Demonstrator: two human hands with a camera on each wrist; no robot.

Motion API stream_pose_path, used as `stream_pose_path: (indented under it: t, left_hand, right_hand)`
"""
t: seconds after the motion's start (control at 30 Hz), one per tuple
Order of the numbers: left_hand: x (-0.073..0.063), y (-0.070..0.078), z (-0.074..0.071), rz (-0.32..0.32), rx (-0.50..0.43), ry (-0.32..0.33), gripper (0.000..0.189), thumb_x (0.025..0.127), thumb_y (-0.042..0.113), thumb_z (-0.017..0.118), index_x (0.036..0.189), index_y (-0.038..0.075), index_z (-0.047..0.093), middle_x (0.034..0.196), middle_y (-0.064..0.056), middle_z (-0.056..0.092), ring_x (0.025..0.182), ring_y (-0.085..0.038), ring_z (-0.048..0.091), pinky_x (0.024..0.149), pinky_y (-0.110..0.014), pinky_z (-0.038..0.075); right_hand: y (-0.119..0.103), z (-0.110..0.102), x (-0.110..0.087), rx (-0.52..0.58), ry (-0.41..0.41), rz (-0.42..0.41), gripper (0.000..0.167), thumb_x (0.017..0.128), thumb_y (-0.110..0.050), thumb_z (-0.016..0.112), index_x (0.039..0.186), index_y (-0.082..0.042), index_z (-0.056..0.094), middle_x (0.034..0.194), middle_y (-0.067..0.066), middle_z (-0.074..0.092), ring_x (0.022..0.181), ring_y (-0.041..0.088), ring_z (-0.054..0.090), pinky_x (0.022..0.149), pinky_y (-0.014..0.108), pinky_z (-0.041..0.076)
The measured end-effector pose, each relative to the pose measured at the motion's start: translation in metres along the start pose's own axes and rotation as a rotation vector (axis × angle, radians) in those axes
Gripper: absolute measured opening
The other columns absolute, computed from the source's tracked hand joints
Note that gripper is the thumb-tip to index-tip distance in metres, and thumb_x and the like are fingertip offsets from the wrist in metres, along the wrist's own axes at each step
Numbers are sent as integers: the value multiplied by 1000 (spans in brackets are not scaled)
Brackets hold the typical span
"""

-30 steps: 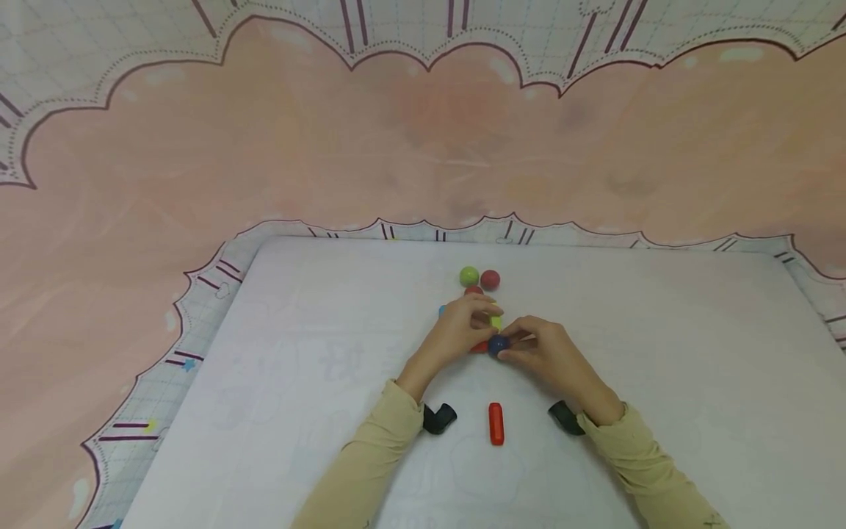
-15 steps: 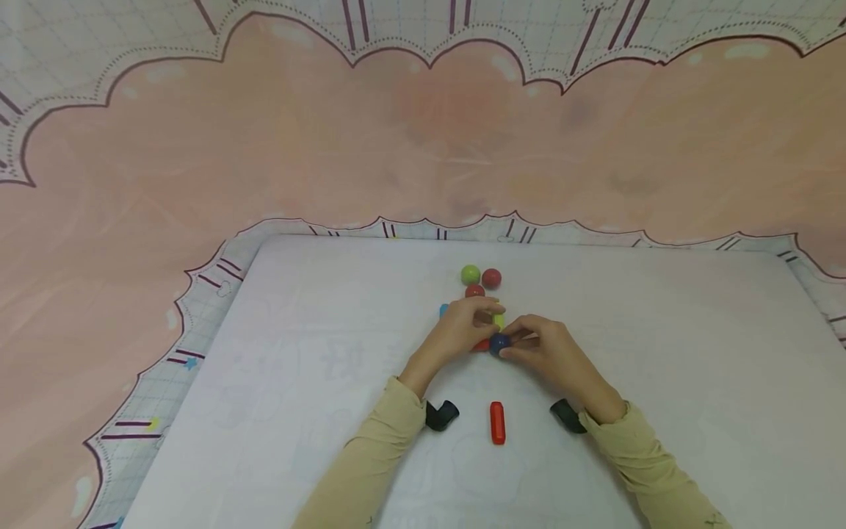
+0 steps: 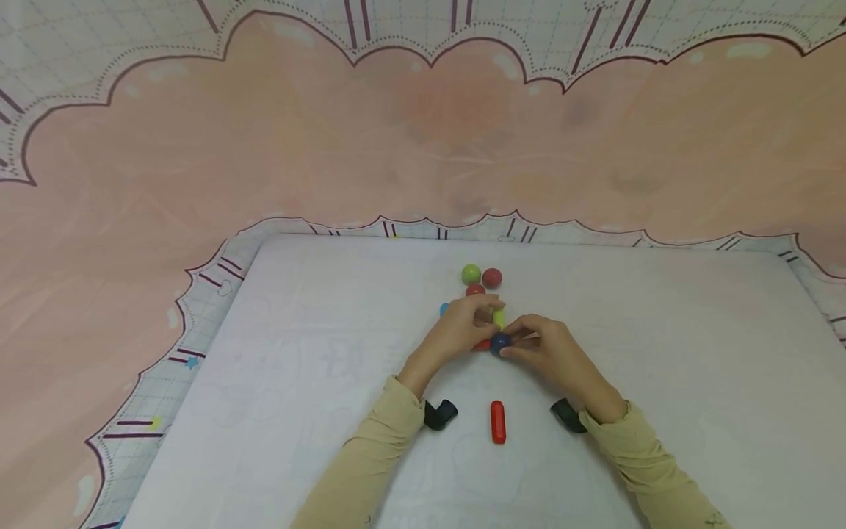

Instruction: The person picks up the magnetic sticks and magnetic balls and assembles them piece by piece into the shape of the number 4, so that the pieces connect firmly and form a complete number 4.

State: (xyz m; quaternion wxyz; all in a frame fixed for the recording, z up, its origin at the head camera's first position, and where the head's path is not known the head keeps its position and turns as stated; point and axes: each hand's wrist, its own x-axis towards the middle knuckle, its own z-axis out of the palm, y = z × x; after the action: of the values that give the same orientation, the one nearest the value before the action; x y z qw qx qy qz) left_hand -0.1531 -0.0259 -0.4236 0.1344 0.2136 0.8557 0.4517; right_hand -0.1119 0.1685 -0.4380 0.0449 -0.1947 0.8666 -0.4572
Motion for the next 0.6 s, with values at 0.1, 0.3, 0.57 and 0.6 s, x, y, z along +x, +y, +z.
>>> stream_pose_path:
  t: [0.1,0.3,0.57,0.6]
  left_hand:
    - [-2,1,-2,-6,2,-4,40,91,6,69,130,6,63,129,-10,65,110,-22,66,93,-30,54]
    - [-6,1,-7,6,5,-1,40,91,7,68,131,8,63,125,-9,67,112,-22,66,96,-31,53]
    - [-15,2,-15,4,-22,27,36,94,10,66,129,8,64,132,-9,63,114,-23,65,94,-30,54]
    - [-17,2,-16,2,-21,32,35,94,11,66,129,8,64,133,-9,63,114,-23,66,94,-30,54]
  right_hand:
    - [0,0,0,6,3,3,25,81,-1,79,104,1,69,100,10,71,90,22,71,82,33,59]
    - [-1,0,0,11,5,6,25,82,-1,79,104,1,69,101,11,71,90,21,70,82,33,59]
    - [-4,0,-1,9,6,15,25,82,-1,79,104,1,69,101,11,71,89,21,70,82,32,59]
    - [-4,0,-1,8,7,18,25,81,-1,79,104,1,69,101,11,71,89,21,70,82,32,59]
